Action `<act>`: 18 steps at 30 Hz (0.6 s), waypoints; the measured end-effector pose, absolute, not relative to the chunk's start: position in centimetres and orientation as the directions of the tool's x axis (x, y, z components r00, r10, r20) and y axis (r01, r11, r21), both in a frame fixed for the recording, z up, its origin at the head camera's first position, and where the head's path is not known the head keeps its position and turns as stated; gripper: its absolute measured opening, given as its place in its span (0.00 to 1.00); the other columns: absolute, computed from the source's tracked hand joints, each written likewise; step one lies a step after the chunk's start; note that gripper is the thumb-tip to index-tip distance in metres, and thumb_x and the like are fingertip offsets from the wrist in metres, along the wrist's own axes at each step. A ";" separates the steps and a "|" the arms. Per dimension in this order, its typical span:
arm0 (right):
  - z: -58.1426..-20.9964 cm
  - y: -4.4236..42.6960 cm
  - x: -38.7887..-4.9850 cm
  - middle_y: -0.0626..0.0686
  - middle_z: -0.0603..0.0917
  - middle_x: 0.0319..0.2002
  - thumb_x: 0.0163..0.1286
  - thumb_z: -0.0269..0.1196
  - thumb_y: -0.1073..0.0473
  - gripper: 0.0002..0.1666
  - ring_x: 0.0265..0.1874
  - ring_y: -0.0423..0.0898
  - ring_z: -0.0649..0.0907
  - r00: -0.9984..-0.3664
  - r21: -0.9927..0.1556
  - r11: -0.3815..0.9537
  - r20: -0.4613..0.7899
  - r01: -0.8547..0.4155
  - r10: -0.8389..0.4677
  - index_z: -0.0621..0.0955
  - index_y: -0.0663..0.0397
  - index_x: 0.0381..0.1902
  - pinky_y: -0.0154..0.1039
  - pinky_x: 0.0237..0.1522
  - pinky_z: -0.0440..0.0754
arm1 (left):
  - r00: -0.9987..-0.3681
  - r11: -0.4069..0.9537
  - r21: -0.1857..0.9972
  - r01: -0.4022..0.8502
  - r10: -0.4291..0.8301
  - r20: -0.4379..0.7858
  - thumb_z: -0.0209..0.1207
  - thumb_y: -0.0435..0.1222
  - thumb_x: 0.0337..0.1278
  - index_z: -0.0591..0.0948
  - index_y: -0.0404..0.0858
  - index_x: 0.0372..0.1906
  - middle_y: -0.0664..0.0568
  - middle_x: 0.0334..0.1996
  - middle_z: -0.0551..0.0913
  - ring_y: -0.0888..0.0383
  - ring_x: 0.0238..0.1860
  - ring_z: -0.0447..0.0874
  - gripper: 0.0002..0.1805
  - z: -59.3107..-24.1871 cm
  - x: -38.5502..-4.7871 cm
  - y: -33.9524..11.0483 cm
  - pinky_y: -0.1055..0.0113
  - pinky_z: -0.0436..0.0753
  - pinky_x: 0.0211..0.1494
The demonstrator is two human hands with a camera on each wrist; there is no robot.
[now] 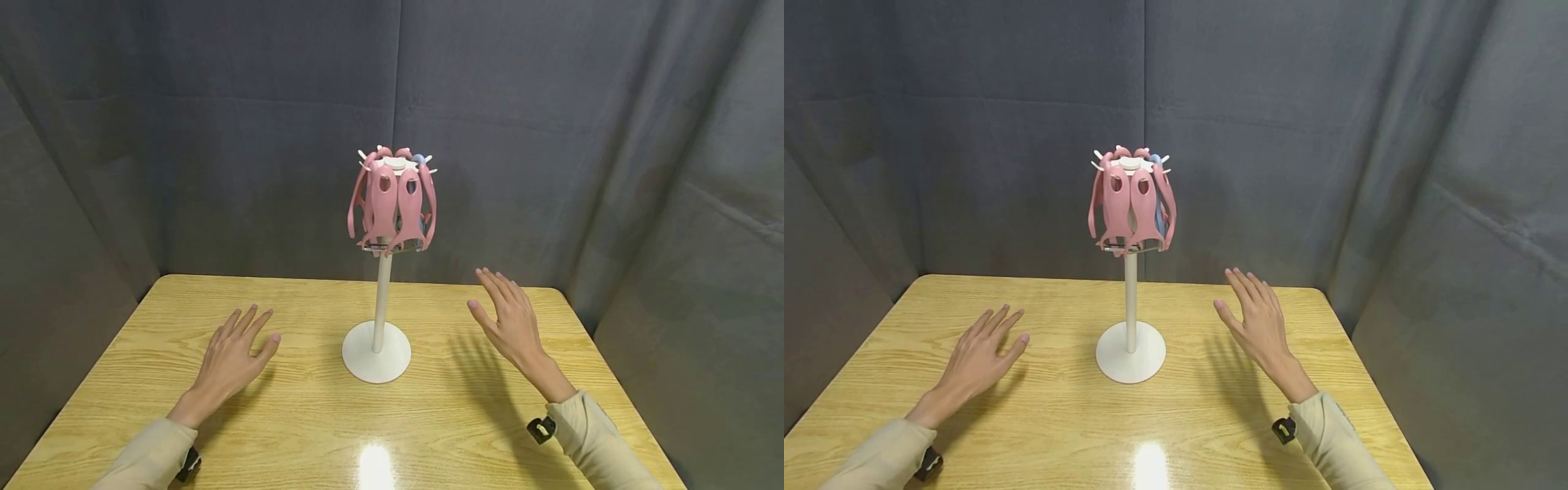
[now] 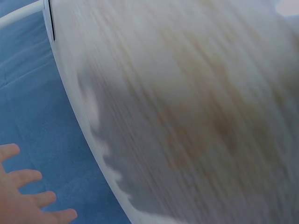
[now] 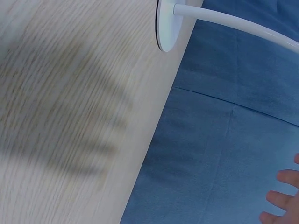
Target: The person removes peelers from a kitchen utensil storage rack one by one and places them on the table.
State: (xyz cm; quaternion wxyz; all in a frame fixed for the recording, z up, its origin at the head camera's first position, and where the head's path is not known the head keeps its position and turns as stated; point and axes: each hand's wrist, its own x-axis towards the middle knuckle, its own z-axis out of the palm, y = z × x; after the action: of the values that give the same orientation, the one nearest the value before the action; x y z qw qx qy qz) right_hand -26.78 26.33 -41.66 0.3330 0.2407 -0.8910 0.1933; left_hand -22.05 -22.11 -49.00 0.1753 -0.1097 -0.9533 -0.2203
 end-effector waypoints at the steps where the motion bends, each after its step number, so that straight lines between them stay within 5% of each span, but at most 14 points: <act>1: -41.6 26.3 -26.8 0.58 0.73 0.68 0.75 0.50 0.35 0.38 0.67 0.60 0.70 -0.657 -0.184 0.806 0.691 -0.563 -0.300 0.71 0.53 0.71 0.62 0.68 0.62 | -0.916 0.878 0.382 0.286 0.133 0.379 0.49 0.57 0.71 0.68 0.42 0.73 0.36 0.72 0.63 0.32 0.73 0.52 0.34 -49.0 -22.0 -22.1 0.28 0.55 0.66; 18: -40.7 25.6 -26.9 0.58 0.75 0.66 0.76 0.49 0.34 0.37 0.62 0.61 0.74 -0.575 -0.182 0.759 0.765 -0.625 -0.290 0.72 0.50 0.70 0.61 0.61 0.71 | -0.909 0.866 0.396 0.306 0.142 0.391 0.50 0.56 0.71 0.69 0.40 0.72 0.34 0.70 0.65 0.30 0.71 0.55 0.34 -49.0 -22.1 -21.6 0.29 0.58 0.66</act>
State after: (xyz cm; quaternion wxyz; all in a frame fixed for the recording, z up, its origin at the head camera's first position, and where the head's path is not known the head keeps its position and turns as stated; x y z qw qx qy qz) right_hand -26.95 25.60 -40.68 0.3764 0.2663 -0.8589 0.2228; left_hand -22.12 -21.62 -49.02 0.1774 -0.1178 -0.9494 -0.2307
